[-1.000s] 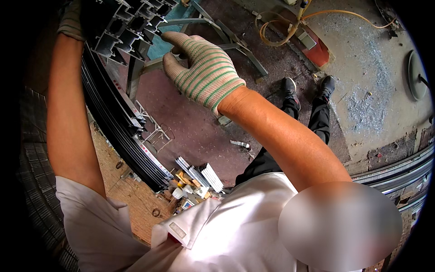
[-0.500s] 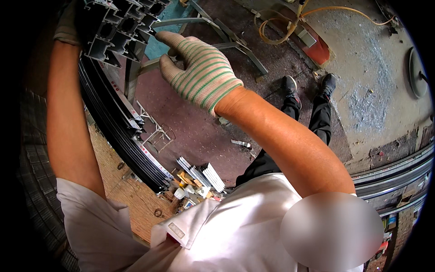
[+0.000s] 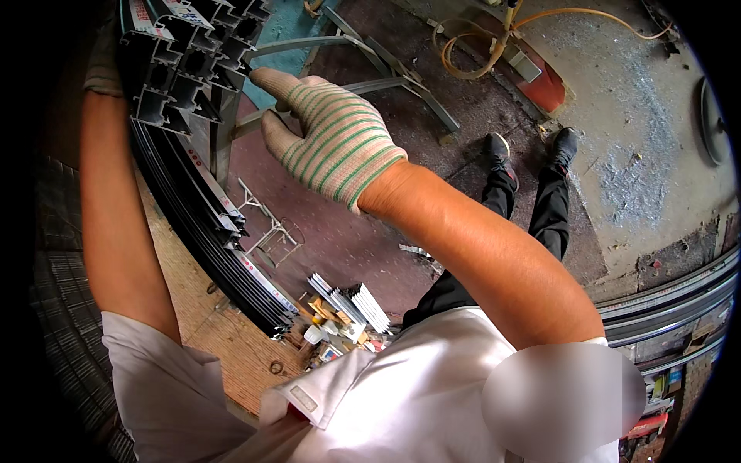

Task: The person repeatedly picks up long black metal profiles from a workbench, inspects them, and places them into a machine. They then retrieve the profiles and stack them on the floor. The person continues this cycle of handling and stacking the metal profiles throughout the clip.

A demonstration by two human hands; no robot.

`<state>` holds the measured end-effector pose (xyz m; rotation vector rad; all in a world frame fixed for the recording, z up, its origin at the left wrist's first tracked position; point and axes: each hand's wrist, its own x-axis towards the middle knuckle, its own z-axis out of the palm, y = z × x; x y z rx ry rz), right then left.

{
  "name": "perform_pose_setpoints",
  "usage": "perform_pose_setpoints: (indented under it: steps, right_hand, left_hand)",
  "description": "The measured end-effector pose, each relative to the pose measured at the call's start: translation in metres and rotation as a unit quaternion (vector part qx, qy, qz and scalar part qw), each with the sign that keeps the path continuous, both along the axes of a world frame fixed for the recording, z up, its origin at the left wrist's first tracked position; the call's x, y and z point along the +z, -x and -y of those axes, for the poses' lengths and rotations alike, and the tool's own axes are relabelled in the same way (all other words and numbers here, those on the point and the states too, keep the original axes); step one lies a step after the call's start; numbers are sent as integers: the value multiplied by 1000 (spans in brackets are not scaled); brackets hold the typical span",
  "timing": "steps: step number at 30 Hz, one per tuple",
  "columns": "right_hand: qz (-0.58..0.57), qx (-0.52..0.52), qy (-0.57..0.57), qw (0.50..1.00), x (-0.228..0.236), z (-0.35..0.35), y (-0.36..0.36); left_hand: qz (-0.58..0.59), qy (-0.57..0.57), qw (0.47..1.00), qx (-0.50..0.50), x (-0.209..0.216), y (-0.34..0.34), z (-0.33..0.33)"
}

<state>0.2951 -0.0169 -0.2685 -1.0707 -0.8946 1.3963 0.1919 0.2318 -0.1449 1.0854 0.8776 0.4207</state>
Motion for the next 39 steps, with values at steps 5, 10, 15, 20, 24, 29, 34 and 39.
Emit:
perform_pose_setpoints:
  steps: [5, 10, 15, 20, 24, 29, 34, 39]
  right_hand:
    - [-16, 14, -15, 1000, 2, 4, 0]
    - [1, -13, -32, 999, -4, 2, 2]
    - [-16, -19, -37, 999, -6, 3, 6]
    - [-21, -5, -22, 1000, -5, 2, 3]
    - [6, -26, -45, 999, -8, 1, 7]
    - [-24, -29, -40, 998, -11, 1, 9]
    - [-2, -26, -44, 999, -13, 2, 7]
    - [-7, -24, -32, 999, -12, 2, 4]
  left_hand:
    - [-67, -7, 997, 30, 18, 26, -15]
    - [-145, -63, 985, 65, 14, 41, -38]
    - [-178, -143, 970, 78, 14, 41, -28]
    - [-159, -72, 982, 76, 15, 38, -28]
    - [-177, -88, 978, 69, 18, 38, -31]
    - [-188, -113, 973, 69, 18, 42, -38]
    - [-207, -116, 968, 83, 17, 45, -38]
    - [-213, -115, 966, 95, 13, 45, -44]
